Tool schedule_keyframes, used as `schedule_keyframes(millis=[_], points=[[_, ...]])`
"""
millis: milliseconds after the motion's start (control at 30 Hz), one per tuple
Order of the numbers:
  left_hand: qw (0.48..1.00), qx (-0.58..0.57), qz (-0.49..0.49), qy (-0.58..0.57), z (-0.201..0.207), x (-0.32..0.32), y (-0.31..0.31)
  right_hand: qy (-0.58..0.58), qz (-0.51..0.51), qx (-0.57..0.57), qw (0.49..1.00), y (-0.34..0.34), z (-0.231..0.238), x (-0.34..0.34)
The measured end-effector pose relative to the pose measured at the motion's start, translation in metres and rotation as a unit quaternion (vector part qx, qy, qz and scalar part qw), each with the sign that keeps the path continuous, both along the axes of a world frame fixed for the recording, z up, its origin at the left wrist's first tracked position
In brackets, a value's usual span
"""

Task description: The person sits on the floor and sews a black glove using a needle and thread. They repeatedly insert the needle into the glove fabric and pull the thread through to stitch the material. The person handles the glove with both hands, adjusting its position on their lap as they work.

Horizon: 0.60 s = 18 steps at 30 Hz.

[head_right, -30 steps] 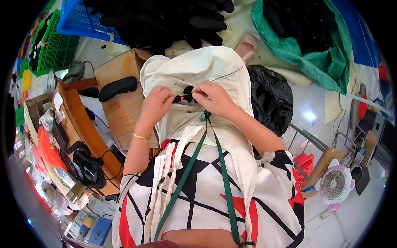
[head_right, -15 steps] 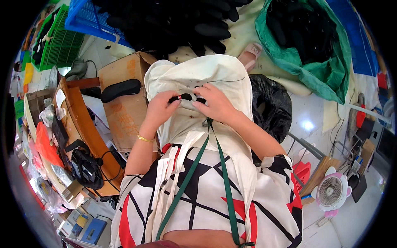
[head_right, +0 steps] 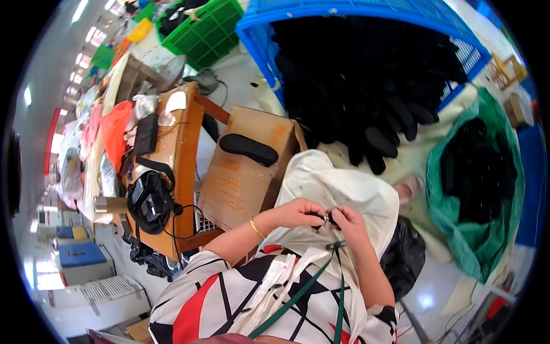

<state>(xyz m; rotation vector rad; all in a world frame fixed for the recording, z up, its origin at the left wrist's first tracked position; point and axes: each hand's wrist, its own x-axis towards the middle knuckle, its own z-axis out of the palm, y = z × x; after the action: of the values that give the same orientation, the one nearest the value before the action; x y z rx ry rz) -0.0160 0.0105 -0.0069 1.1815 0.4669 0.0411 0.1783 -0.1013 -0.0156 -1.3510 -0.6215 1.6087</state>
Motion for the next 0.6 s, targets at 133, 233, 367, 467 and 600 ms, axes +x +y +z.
schedule_keyframes(millis=[133, 233, 367, 467, 600], points=[[0.999, 0.042, 0.008, 0.009, -0.007, -0.003, 0.0, -0.006, 0.001, 0.043, 0.999, -0.008, -0.006, 0.002], [0.999, 0.029, 0.008, 0.015, -0.008, 0.0, -0.003, -0.062, -0.02, 0.085, 0.994, -0.012, -0.005, -0.001], [0.99, 0.13, -0.042, 0.03, 0.004, 0.007, -0.009, -0.198, 0.002, 0.091, 0.976, -0.008, 0.009, -0.007], [0.992, 0.111, -0.037, 0.05, 0.005, 0.007, -0.008, -0.212, -0.03, 0.095, 0.972, -0.006, 0.01, -0.015], [0.999, 0.007, -0.007, 0.049, 0.005, 0.004, -0.009, -0.252, -0.063, 0.128, 0.957, -0.009, 0.01, -0.017]])
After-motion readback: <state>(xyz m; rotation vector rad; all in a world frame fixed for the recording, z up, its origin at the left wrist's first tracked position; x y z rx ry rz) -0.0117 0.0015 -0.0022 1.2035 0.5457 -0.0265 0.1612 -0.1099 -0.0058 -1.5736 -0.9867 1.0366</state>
